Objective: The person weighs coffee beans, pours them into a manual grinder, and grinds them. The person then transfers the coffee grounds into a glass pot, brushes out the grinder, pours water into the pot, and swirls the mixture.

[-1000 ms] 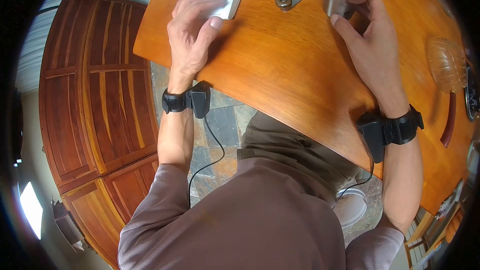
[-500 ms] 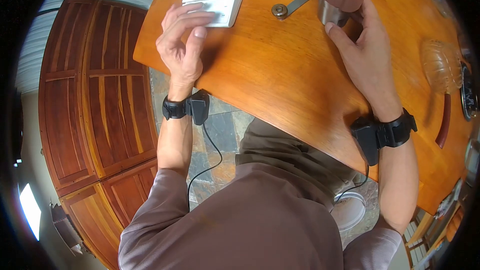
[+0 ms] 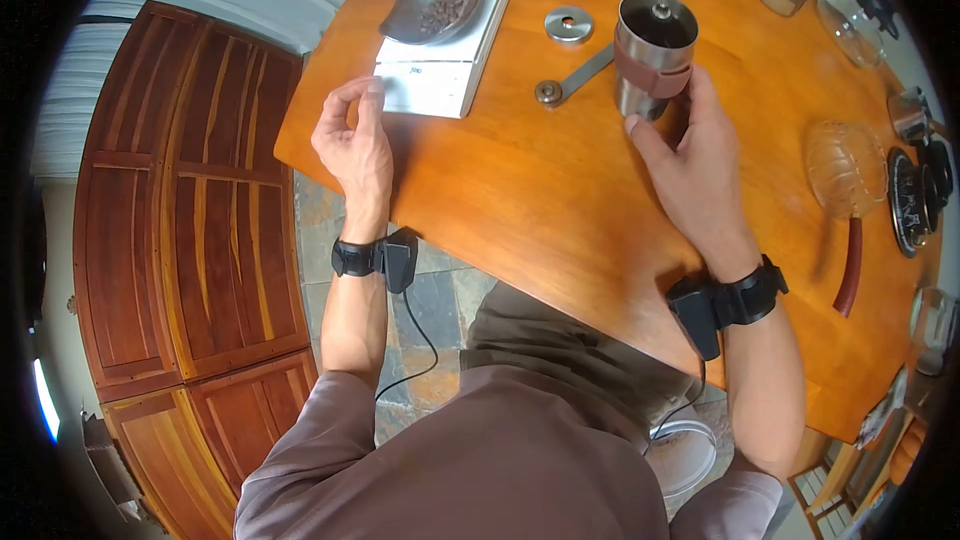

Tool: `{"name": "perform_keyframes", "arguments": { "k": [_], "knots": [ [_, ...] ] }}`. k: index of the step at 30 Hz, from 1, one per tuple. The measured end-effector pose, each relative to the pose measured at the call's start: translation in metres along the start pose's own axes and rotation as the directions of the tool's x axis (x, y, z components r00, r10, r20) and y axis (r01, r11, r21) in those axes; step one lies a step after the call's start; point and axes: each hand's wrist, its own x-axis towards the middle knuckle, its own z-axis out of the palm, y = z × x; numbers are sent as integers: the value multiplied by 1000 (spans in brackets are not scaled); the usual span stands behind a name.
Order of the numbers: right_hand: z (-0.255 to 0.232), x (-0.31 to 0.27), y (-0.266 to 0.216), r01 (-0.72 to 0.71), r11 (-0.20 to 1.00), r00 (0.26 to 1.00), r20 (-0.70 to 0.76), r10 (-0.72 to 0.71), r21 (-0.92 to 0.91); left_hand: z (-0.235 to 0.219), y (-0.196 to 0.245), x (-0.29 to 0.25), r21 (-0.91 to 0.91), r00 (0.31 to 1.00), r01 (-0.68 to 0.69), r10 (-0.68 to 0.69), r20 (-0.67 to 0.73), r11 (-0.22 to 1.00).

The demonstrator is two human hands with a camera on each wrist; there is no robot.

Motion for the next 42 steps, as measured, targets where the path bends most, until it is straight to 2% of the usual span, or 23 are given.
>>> {"name": "perform_keyframes", "arguments": {
  "k": [2,3,6,7,10,11,12,14,18,20,24,26,27,28,30,32,35,39,42],
  "knots": [
    [0,0,0,-10,1000,1000,2,10,-1,-1,-1,0,51,993,113,-110,-43,992],
    [-1,-1,0,3,1000,1000,-2,-3,-4,-2,5,-1,-37,952,303,-304,-18,952],
    [0,0,1,-35,999,999,7,35,-13,-1,4,0,-90,943,332,-330,41,939],
    [1,0,4,-21,1000,1000,0,21,23,0,2,0,-99,947,321,-319,37,942],
    [1,0,6,4,1000,1000,-4,-4,8,2,-2,-1,39,981,183,-181,-65,982],
    [2,1,2,10,1000,1000,-6,-10,6,0,2,1,-18,971,234,-235,-35,972],
    [2,1,0,-18,1000,1000,9,18,11,-1,2,2,-22,972,231,-232,-38,973],
    [0,1,-1,-44,999,999,24,44,14,-4,-1,3,43,945,318,-321,62,947],
    [0,0,1,-26,1000,1000,17,26,13,-2,-3,2,-110,949,312,-314,-6,944],
    [0,0,0,-51,999,998,23,51,18,-1,-9,3,77,982,181,-176,-67,980],
    [0,-1,5,-18,1000,999,27,18,-21,0,-3,14,22,984,139,-135,-117,990],
    [-1,0,7,-28,999,1000,13,29,-34,2,5,24,-236,971,230,-238,-4,944],
    [-1,0,7,-36,998,999,22,37,-47,2,14,32,-144,965,262,-257,54,954],
    [-1,0,5,-44,997,998,33,46,-60,5,24,39,-149,965,262,-255,60,954],
    [-2,0,1,-70,995,996,42,73,-64,12,37,52,-37,899,398,-382,216,916],
    [-4,1,-2,-90,994,994,50,93,-70,24,31,61,-38,916,355,-340,211,934],
    [-4,1,-2,-66,996,997,44,68,-58,36,30,69,24,876,438,-433,215,899],
    [-4,1,-2,-52,998,998,44,53,-26,36,23,72,-17,830,505,-480,283,863],
    [-4,0,-4,-54,998,997,48,55,-23,32,24,74,-73,745,599,-521,416,798]
  ]
}}
